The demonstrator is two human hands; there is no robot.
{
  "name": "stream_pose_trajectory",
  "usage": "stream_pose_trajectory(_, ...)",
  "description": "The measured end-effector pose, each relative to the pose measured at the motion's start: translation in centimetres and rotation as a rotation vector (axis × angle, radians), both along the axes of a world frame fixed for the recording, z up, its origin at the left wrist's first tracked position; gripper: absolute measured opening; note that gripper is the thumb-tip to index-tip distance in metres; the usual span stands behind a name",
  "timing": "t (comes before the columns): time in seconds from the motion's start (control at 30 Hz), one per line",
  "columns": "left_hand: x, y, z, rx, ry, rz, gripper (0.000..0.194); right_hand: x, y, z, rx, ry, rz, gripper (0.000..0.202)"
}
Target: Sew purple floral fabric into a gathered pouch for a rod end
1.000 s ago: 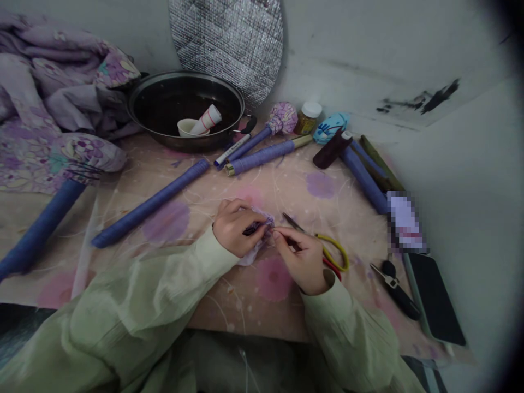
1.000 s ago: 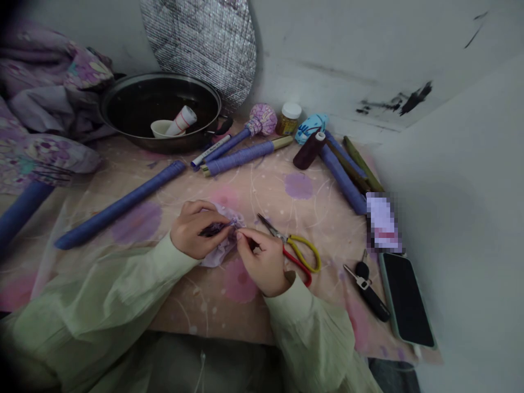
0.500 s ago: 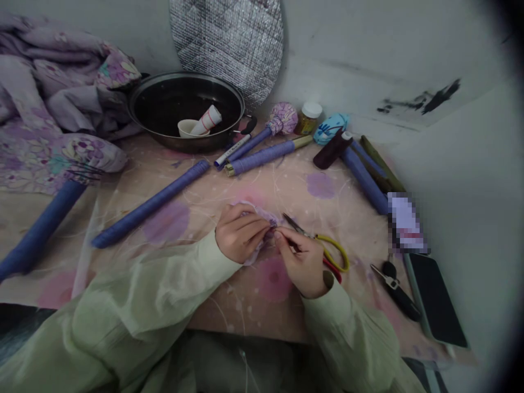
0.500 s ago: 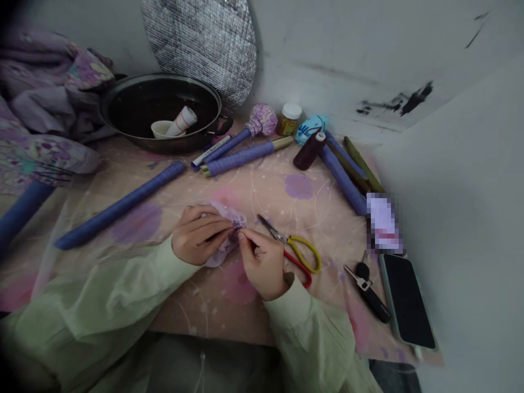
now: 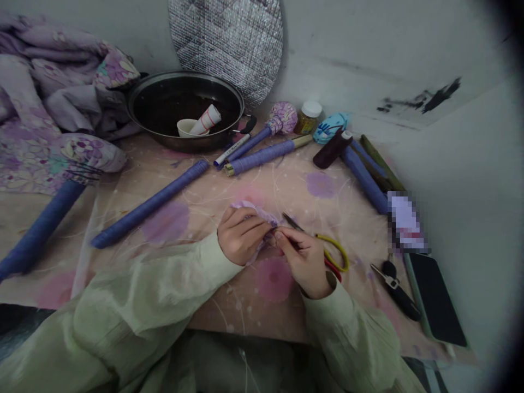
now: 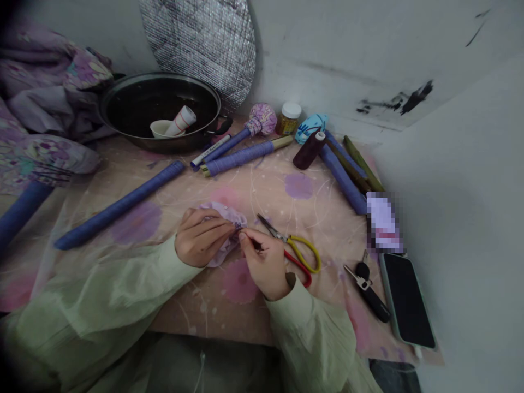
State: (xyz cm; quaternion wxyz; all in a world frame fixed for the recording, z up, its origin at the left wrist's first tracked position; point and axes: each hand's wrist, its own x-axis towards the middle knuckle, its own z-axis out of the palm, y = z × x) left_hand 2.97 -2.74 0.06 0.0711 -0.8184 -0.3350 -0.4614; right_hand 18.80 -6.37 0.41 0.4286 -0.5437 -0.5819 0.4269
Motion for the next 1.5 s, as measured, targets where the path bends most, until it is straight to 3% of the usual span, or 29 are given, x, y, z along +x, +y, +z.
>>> stream_pose_trajectory(0.2,0.0,-0.1,0.0,-0.049,0.011,-0.011,0.013,0.1,0.3,0.0,-0.020,0.023,0.015,0.027)
stream_pose_trajectory(0.37,0.1,0.0,0.2,-0.043,-0.011,-0.027,0.010,0.1,0.1,-0.3,0.082,-0.067,-0.048,0.020)
stream_pose_trajectory(0.57,0.1,0.2,0.1,-0.142,-0.081,0.033,0.004,0.2,0.2,-0.5,0.183,-0.194,-0.085,0.016)
stream_pose_trajectory(0.93,0.1,0.1,-0.3,-0.349,-0.169,0.130,0.015,0.5,-0.1,-0.2,0.157,-0.183,-0.156,0.009)
stream_pose_trajectory(1.2,0.1,0.3,-0.5,-0.355,-0.179,0.059,0.010,0.1,0.1,0.2,0.272,-0.258,-0.157,0.008)
stream_pose_trajectory(1.33,0.1,0.4,-0.7,-0.375,-0.173,-0.003,0.009,0.1,0.0,0.5,0.244,-0.246,-0.143,0.009)
stream_pose_trajectory(1.5,0.2,0.4,-0.8,-0.419,-0.175,0.014,0.014,0.2,0.0,0.6,0.213,-0.229,-0.140,0.011)
